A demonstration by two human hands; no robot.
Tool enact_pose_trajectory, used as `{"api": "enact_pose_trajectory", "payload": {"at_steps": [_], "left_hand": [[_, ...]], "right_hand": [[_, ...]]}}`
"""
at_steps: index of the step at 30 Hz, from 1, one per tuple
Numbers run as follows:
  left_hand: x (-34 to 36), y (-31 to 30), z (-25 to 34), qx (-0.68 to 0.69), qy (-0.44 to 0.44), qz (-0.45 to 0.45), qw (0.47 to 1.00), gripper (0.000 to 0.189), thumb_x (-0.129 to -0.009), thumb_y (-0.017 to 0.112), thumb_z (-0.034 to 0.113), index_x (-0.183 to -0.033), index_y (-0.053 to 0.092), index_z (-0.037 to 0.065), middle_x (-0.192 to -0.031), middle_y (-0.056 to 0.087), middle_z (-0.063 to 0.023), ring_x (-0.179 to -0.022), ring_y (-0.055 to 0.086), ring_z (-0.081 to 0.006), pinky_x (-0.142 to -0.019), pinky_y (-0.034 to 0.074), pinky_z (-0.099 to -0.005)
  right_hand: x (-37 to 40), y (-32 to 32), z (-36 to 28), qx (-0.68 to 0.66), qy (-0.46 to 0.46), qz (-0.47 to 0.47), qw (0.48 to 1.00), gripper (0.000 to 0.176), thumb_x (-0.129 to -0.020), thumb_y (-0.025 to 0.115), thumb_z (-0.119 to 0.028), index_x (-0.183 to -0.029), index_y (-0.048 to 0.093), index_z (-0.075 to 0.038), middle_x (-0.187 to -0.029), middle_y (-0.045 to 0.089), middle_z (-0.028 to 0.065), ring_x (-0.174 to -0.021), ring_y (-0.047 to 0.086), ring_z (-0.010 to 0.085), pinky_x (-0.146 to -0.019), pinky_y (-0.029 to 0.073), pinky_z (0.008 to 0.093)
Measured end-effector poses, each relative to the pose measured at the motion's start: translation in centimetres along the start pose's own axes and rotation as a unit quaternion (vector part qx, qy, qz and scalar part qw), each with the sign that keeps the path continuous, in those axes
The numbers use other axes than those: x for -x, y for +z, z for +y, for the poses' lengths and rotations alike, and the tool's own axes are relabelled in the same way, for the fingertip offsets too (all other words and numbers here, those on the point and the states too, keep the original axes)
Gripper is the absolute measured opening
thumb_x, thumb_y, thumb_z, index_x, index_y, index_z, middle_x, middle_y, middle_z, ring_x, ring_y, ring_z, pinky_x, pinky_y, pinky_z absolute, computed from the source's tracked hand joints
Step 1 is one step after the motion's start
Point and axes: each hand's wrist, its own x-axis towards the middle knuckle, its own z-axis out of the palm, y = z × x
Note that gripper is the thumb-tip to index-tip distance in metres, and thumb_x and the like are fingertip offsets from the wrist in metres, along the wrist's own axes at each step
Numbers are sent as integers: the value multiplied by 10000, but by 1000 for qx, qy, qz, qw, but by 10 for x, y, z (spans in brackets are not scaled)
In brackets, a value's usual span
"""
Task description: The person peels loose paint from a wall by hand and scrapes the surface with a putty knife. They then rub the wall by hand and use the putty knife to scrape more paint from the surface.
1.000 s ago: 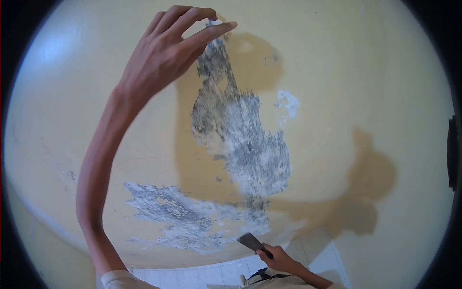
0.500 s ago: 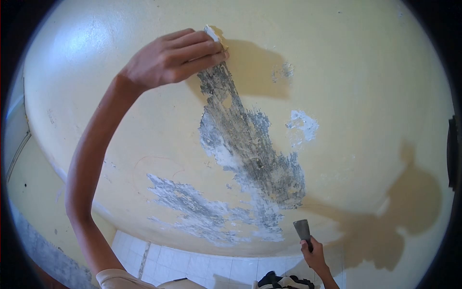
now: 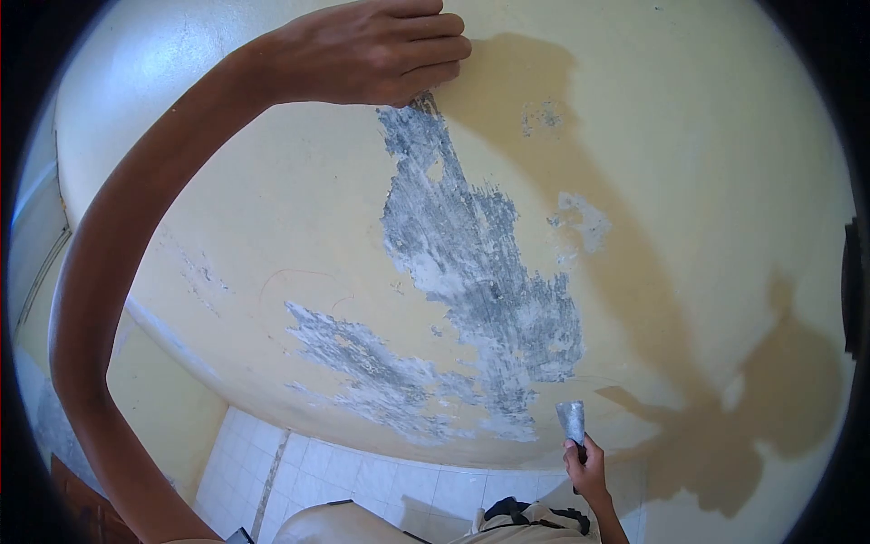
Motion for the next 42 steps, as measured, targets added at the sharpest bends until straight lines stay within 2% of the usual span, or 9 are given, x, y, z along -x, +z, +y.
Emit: {"api": "enact_pose_trajectory", "payload": {"at_steps": [3, 5, 8, 13, 26, 28, 32, 35, 42], "left_hand": [[6, 2, 1, 8, 12, -47, 999, 117, -849, 687, 121, -879, 653, 13, -916, 640, -71, -859, 616, -176, -729, 506, -301], [19, 12, 9, -23, -26, 24, 999, 332, -720, 814, 163, -994, 688, 24, -1016, 661, -69, -964, 636, -208, -850, 565, -339], [35, 17, 13, 29, -93, 74, 992, 347, -712, 839, 182, -977, 676, 28, -1008, 658, -69, -939, 634, -200, -825, 565, -339], [40, 27, 33, 79, -122, 83, 986, 459, -740, 760, 157, -1177, 673, 45, -1081, 664, -58, -938, 647, -192, -810, 574, -317], [25, 10, 16, 0, -23, 32, 999, 345, -763, 742, 143, -1077, 695, 9, -1000, 673, -79, -931, 652, -220, -849, 559, -340], [16, 5, 17, -9, -57, -26, 998, 114, -862, 675, 122, -858, 634, 15, -897, 622, -70, -837, 609, -166, -714, 501, -298], [21, 10, 14, 8, -53, -9, 998, 102, -891, 654, 101, -856, 621, 11, -897, 615, -87, -818, 610, -196, -700, 505, -321], [56, 22, 20, -10, -55, 53, 997, 297, -771, 752, 155, -1020, 679, 10, -945, 652, -72, -871, 635, -220, -816, 547, -348], [34, 22, 64, 108, -364, 148, 913, 203, -816, 770, 164, -908, 631, 48, -831, 617, -25, -736, 603, -149, -697, 521, -329]], "right_hand": [[1, -3, 4, -14, -8, 21, 1000, 165, -989, 554, -175, -918, 566, -27, -568, 468, -45, -471, 435, 29, -435, 335, 212], [4, -9, -6, -71, 53, 56, 994, 161, -969, 562, -154, -894, 582, -12, -594, 479, -41, -501, 431, 39, -462, 337, 233], [4, -16, -6, -80, 75, 76, 991, 153, -972, 559, -151, -895, 579, -20, -585, 470, -49, -479, 423, 32, -443, 327, 223], [1, -23, -5, -52, 87, 81, 992, 145, -967, 559, -141, -885, 573, -23, -586, 475, -46, -482, 426, 32, -442, 327, 224], [-12, 4, 1, -71, 42, 31, 996, 165, -998, 534, -179, -907, 544, -42, -526, 454, -40, -399, 416, 38, -370, 323, 217], [-11, 8, 4, -72, 44, 28, 996, 175, -998, 537, -187, -902, 543, -41, -523, 455, -37, -394, 414, 42, -368, 322, 218], [-7, 9, 0, -74, 61, 29, 995, 136, -969, 563, -141, -901, 567, -24, -588, 462, -51, -485, 417, 28, -450, 318, 219], [-6, 6, 0, -95, 62, 39, 993, 140, -971, 556, -146, -895, 563, -28, -581, 468, -47, -472, 419, 32, -439, 319, 220], [-5, -2, -3, -80, 117, 49, 989, 148, -969, 561, -166, -891, 560, -41, -580, 475, -45, -463, 426, 36, -427, 326, 226]]}}
